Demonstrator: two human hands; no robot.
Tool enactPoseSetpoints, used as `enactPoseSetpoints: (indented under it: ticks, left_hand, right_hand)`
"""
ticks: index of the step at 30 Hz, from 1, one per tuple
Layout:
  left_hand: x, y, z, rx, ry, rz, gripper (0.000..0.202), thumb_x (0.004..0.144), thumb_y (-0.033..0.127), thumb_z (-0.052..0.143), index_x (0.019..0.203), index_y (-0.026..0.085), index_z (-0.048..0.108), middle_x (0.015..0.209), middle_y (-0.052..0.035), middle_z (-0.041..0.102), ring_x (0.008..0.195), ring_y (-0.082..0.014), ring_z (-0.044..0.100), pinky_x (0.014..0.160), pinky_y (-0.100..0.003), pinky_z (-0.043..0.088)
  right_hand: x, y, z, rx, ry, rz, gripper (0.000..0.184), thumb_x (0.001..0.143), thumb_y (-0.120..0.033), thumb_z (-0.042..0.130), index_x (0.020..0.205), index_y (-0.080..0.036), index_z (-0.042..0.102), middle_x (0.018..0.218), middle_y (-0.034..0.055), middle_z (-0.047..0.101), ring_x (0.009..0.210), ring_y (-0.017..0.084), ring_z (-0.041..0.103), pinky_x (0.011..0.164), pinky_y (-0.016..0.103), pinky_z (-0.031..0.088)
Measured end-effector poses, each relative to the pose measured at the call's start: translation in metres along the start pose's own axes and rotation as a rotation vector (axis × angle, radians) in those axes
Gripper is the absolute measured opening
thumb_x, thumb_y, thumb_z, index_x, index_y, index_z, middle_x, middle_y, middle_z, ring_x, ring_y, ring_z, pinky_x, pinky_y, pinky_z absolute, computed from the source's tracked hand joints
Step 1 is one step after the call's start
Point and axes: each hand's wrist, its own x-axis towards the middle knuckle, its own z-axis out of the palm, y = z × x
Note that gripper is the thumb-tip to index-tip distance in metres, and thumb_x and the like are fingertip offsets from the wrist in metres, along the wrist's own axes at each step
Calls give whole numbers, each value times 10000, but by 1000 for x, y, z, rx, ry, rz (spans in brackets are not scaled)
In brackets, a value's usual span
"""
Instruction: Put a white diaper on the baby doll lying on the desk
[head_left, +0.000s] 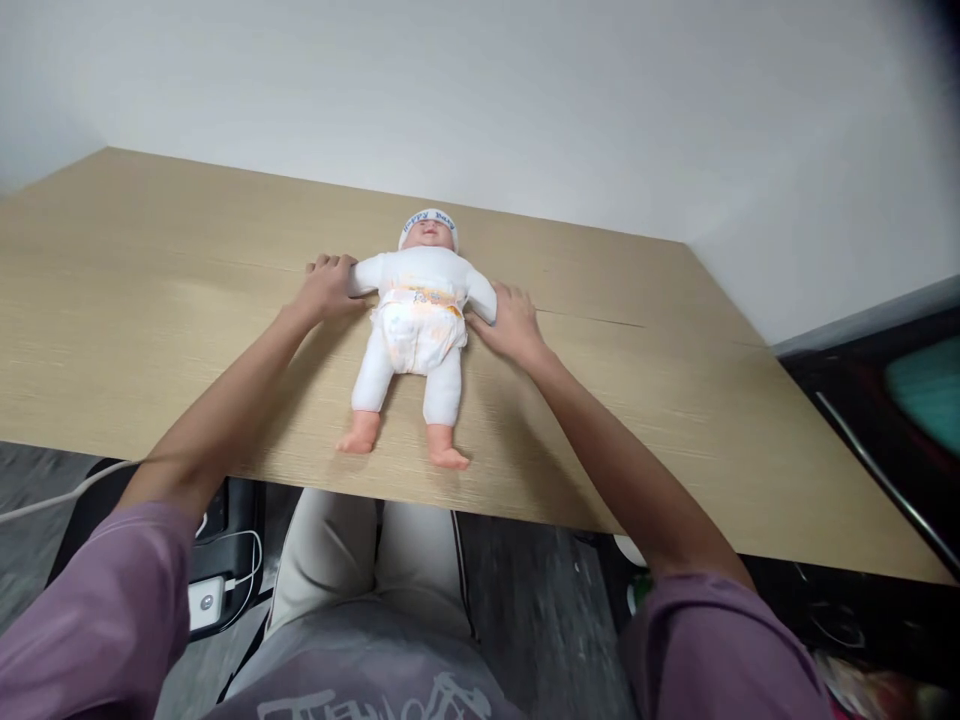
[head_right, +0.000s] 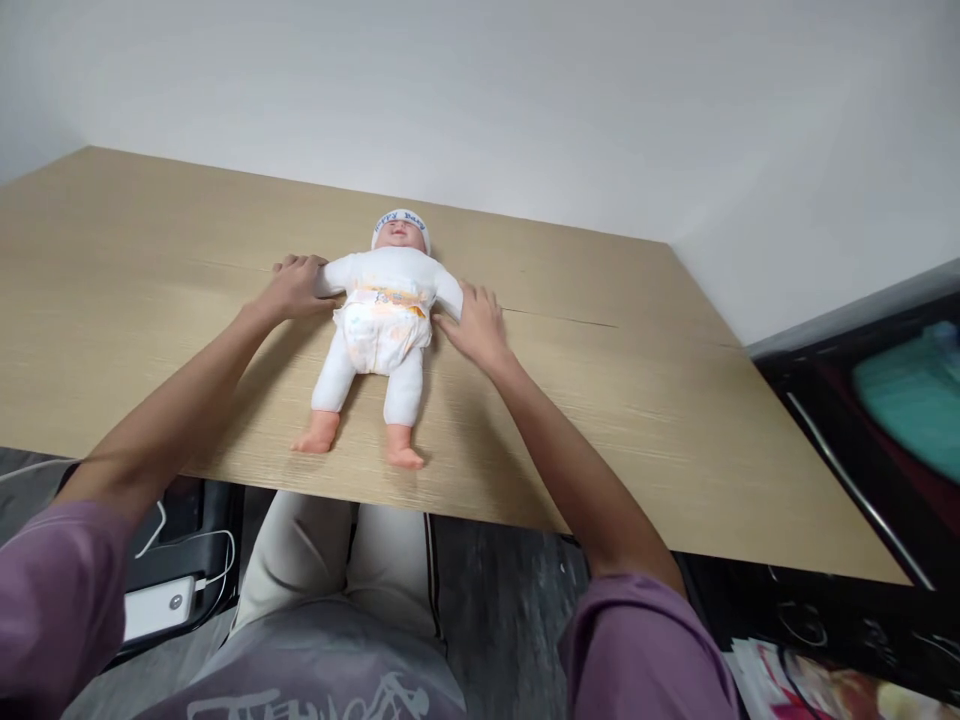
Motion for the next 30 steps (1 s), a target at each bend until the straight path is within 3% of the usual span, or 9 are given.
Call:
enactPoseSetpoints:
  ticks: [5, 9, 12, 15, 20, 23, 25, 27, 30]
  left_hand:
    - [11, 18, 5, 9, 33, -53, 652, 1012, 525, 666, 1478, 71, 627, 1392, -289, 732, 1342, -456, 607, 1215, -570, 369]
    - [-28, 40, -7, -51, 70, -119, 564, 1003, 602, 662, 1330, 142, 657, 1217, -214, 785, 1134, -403, 682, 1097, -522, 459]
    - [-96, 63, -23, -178, 134, -124, 555, 981, 670, 678, 1263, 195, 626, 1158, -165, 781, 1042, -369, 688, 936, -454, 500]
    - [-195, 86, -37, -239, 112, -108, 598, 944, 729, 691, 1239, 218, 595, 1138, -154, 761, 1018, -371, 691, 874, -442, 504]
    - [-386, 108, -27, -252, -178, -118, 508, 845, 562, 750, 1239, 268, 619, 1086, -126, 777, 1021, -405, 731, 870, -484, 549]
    - [-480, 106, 0, -337, -343, -225, 390, 823, 460, 705, 1168, 295, 629, 1109, -129, 796, 1049, -412, 780, 870, -513, 596]
    - [-522, 102, 15, -373, -445, -304, 425, 776, 478, 726, 1167, 339, 635, 1134, -113, 815, 1080, -441, 803, 862, -544, 612]
    - [-546, 98, 24, -377, -541, -359, 469, 739, 507, 744, 1178, 385, 633, 1091, -68, 826, 1039, -453, 816, 825, -552, 611]
    - [-551, 98, 26, -339, -573, -368, 427, 801, 484, 688, 1202, 358, 612, 1028, -56, 817, 1006, -431, 824, 825, -507, 598]
  right_hand:
    - [33, -1, 19, 68, 35, 65, 496, 1088, -479, 608, 1434, -128, 675, 1378, 272, 732, 1270, 438, 650, 1130, 633, 524]
    - [17, -11, -5, 116, 92, 43, 443, 1098, -487, 578, 1390, -183, 713, 1364, 230, 758, 1256, 428, 667, 1103, 601, 545]
    - [-17, -24, -47, 156, 108, -17, 416, 1098, -440, 567, 1413, -218, 722, 1397, 186, 775, 1276, 413, 693, 1094, 554, 562]
    - [-69, -41, -102, 207, 56, -146, 440, 1095, -453, 585, 1471, -269, 718, 1405, 142, 786, 1300, 403, 711, 1099, 549, 572]
    - [-193, -76, -163, 305, -115, -287, 404, 1068, -428, 678, 1461, -384, 760, 1331, 100, 806, 1234, 385, 735, 1065, 555, 601]
    - [-272, -106, -161, 344, -276, -237, 559, 1030, -284, 683, 1568, -435, 700, 1369, 97, 785, 1263, 389, 725, 1075, 575, 604]
    - [-314, -125, -146, 349, -363, -220, 635, 1008, -206, 670, 1601, -433, 679, 1382, 94, 777, 1263, 380, 721, 1084, 571, 599]
    - [-341, -138, -122, 331, -422, -195, 650, 998, -171, 660, 1606, -401, 682, 1378, 103, 765, 1237, 370, 717, 1068, 555, 595]
    - [-356, -138, -75, 341, -447, -113, 618, 1003, -158, 632, 1592, -334, 697, 1383, 118, 744, 1270, 353, 700, 1114, 529, 578]
